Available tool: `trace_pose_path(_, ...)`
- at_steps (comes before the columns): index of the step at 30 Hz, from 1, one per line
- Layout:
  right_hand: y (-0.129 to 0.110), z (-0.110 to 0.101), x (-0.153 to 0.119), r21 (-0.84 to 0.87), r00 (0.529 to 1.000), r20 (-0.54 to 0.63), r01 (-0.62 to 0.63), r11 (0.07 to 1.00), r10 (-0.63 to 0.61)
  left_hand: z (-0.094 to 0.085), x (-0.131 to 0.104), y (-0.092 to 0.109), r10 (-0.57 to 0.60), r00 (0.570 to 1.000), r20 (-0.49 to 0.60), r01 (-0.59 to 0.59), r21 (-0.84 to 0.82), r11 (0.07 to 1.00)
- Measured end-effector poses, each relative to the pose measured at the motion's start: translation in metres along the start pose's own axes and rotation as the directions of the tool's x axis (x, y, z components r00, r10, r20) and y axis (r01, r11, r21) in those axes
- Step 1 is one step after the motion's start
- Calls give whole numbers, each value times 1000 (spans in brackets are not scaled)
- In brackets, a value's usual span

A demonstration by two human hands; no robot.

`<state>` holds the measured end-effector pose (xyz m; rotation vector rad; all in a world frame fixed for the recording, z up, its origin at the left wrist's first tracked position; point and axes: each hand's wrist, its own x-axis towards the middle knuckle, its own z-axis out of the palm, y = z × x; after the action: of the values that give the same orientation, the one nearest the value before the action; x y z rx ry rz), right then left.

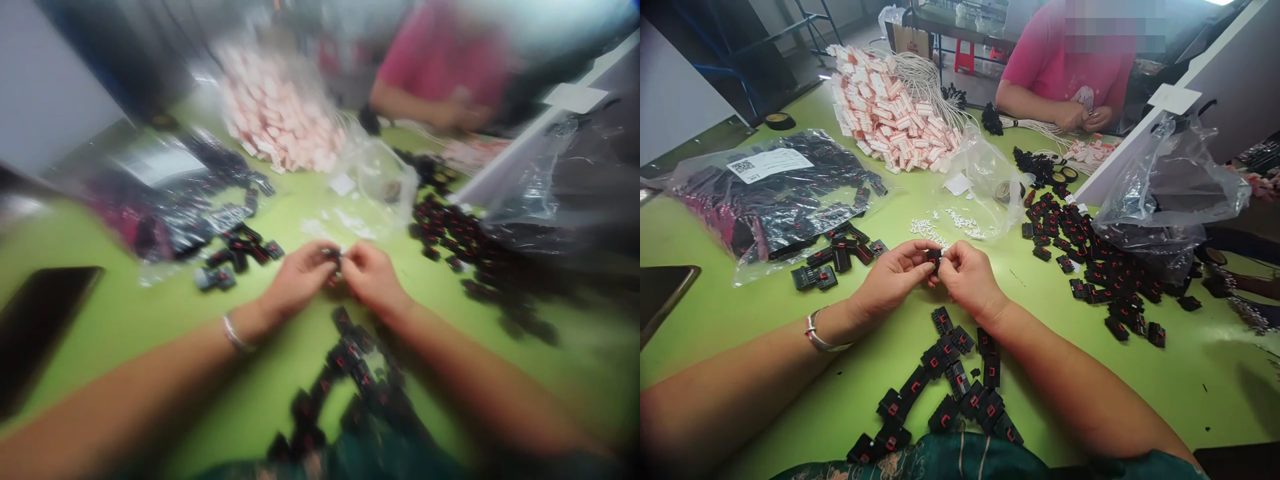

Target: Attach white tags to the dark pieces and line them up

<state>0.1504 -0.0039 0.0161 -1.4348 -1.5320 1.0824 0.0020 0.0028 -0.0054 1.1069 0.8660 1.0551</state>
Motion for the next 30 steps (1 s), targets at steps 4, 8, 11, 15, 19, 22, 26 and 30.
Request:
trace_pose_path(4, 2, 0, 1, -68, 993, -55, 105, 992, -108, 0, 0, -1, -26, 1000, 13, 26, -18, 1000)
trace_pose_path(8, -1, -5, 0, 122, 995, 56, -88, 989, 82, -2, 2, -1, -60, 994, 91, 70, -116, 991)
trace_pose_path(11, -3, -7, -1, 224, 987, 89, -147, 963, 130, -5, 4, -1, -61, 990, 130, 79, -138, 987)
trace_pose_path(15, -5, -8, -1, 216, 987, 104, -142, 966, 122, -6, 4, -1, -15, 989, 150, 27, -82, 996)
trace_pose_path(19, -5, -8, -2, 147, 985, 116, -147, 978, 130, -6, 4, -1, 22, 987, 159, -21, -6, 1000)
trace_pose_path(22, -3, -5, 0, 82, 991, 79, -118, 990, 111, -4, 3, -1, 19, 991, 134, -22, 25, 999)
trace_pose_path(26, 0, -1, 5, -25, 999, -36, 6, 1000, -7, 0, 1, -1, -5, 995, 102, 3, 25, 1000)
trace_pose_path(30, 0, -3, 4, 61, 998, 35, -56, 997, 54, -2, 2, -4, -47, 992, 120, 57, -79, 995)
